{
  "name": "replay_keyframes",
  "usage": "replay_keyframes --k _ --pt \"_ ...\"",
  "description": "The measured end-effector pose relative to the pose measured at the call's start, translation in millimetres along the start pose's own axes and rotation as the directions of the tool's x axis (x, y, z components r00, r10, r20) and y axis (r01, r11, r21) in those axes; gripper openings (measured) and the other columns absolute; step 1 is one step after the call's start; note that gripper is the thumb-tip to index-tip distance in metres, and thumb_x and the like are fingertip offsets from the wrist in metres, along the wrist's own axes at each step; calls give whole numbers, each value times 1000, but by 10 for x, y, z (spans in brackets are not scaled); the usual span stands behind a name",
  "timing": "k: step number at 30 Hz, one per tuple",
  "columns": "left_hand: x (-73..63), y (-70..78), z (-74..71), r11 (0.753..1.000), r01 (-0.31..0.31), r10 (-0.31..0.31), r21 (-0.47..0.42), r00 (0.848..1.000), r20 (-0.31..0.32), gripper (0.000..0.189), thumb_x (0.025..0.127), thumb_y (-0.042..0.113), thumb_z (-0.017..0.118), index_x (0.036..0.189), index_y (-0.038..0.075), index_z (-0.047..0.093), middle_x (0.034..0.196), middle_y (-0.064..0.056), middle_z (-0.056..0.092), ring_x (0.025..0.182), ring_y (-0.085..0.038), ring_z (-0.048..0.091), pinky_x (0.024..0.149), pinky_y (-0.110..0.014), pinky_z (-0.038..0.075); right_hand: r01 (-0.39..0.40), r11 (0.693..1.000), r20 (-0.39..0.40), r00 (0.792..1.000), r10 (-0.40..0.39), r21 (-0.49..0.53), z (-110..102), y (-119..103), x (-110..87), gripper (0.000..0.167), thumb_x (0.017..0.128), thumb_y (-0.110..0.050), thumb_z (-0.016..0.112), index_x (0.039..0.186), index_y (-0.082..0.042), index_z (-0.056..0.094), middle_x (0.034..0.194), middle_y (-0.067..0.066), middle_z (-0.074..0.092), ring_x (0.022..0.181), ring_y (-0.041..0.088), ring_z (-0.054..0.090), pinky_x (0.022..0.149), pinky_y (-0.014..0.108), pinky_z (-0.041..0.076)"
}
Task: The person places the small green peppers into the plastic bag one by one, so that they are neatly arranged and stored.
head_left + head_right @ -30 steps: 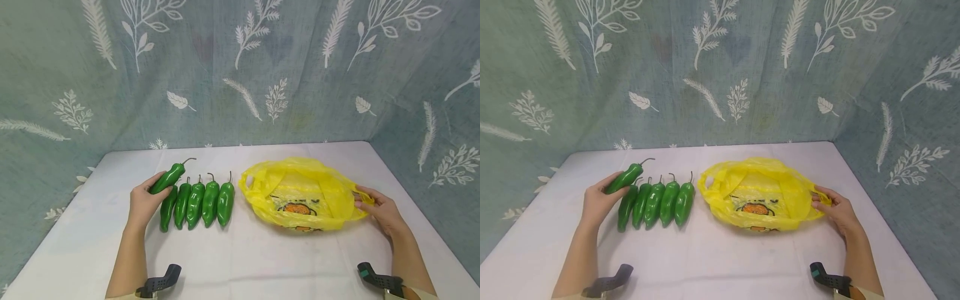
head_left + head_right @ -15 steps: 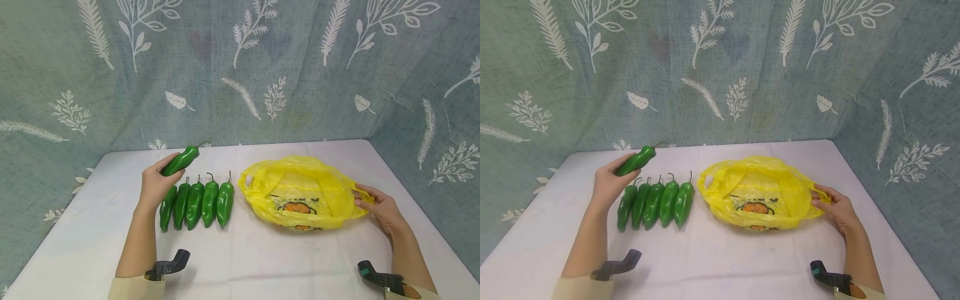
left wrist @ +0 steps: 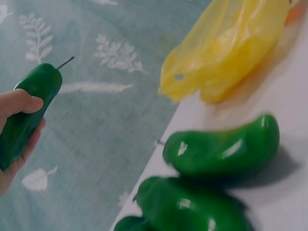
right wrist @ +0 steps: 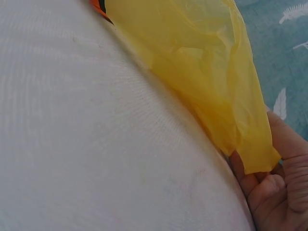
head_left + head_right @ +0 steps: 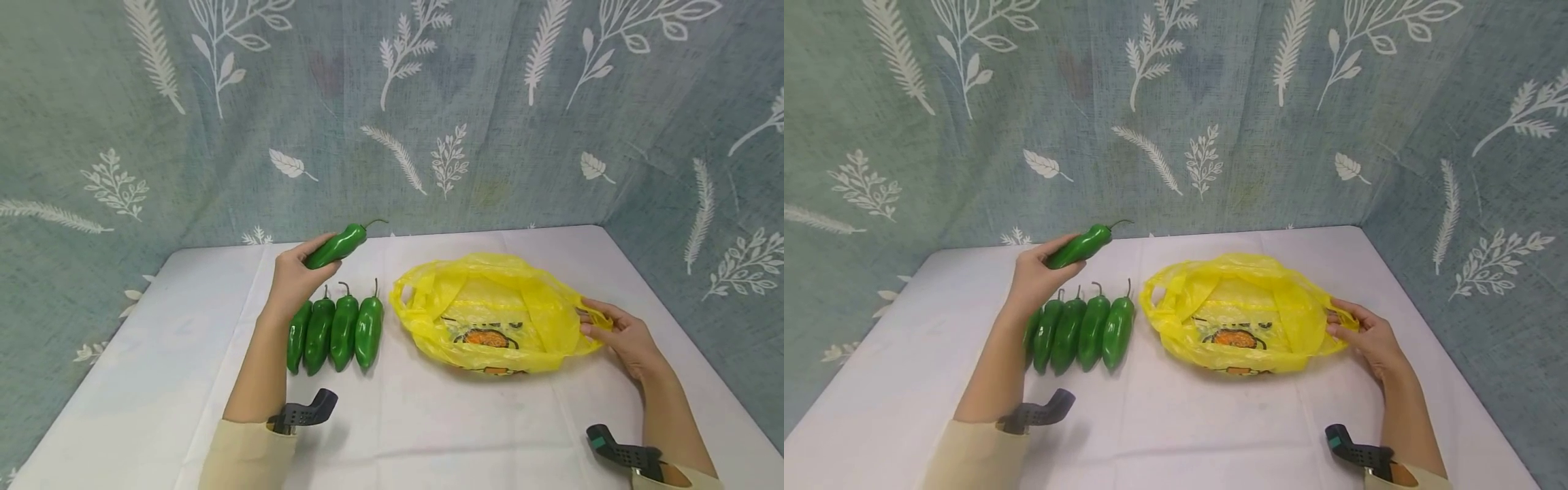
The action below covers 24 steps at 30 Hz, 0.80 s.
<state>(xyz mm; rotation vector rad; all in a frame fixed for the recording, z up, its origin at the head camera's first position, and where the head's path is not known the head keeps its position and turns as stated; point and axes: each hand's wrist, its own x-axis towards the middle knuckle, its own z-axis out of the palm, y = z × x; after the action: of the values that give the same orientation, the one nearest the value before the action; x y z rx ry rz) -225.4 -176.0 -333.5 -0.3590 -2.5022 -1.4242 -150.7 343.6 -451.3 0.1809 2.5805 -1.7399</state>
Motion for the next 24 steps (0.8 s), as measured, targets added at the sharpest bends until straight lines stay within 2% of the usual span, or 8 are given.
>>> replay_keyframes --k 3,7,9,13,16,19,24 --pt "68 59 116 999 -23 25 -31 999 37 46 84 10 69 130 13 59 128 -12 59 102 -27 61 80 -37 52 -7 1000 2 1000 7 -4 -6 13 1 66 88 -33 67 144 -13 40 143 -4 38 123 4 34 94 6 37" --pt "167 119 284 998 -16 22 -62 995 99 46 84 11 69 130 15 59 128 -12 59 104 -27 60 83 -40 53 -33 999 2 999 33 -26 -10 31 0 68 87 -36 66 145 -14 38 152 7 29 134 21 28 96 7 36" --pt "214 149 366 997 -7 17 -75 991 130 46 85 12 69 130 17 60 128 -11 59 105 -26 60 83 -40 53 -36 999 0 999 36 -29 -9 38 1 69 87 -37 66 146 -14 38 153 10 26 135 24 27 95 7 36" --pt "294 198 525 992 14 11 -126 981 196 46 84 13 70 129 17 60 127 -10 59 105 -25 60 84 -38 54 -13 1000 -1 1000 13 -10 -6 47 8 67 87 -34 67 145 -13 40 149 5 33 123 5 38 91 5 38" --pt "348 200 654 985 52 -6 -164 964 266 47 84 15 71 129 18 60 129 -7 59 106 -23 60 84 -36 54 5 1000 1 1000 -5 13 -6 50 12 65 87 -32 68 144 -13 41 142 -2 39 110 -8 40 88 4 40" --pt "401 196 778 980 68 -4 -185 946 323 47 83 16 71 129 20 60 128 -6 59 105 -22 61 84 -34 54 16 1000 5 1000 -17 26 -8 43 13 65 87 -30 68 143 -12 41 140 -4 40 106 -12 40 87 3 40" --pt "472 221 949 980 63 9 -189 933 359 47 82 16 72 128 21 61 125 -6 61 99 -21 62 82 -34 53 23 999 6 1000 -23 22 -11 20 20 64 87 -31 67 143 -12 42 140 -4 40 108 -12 38 89 3 39"
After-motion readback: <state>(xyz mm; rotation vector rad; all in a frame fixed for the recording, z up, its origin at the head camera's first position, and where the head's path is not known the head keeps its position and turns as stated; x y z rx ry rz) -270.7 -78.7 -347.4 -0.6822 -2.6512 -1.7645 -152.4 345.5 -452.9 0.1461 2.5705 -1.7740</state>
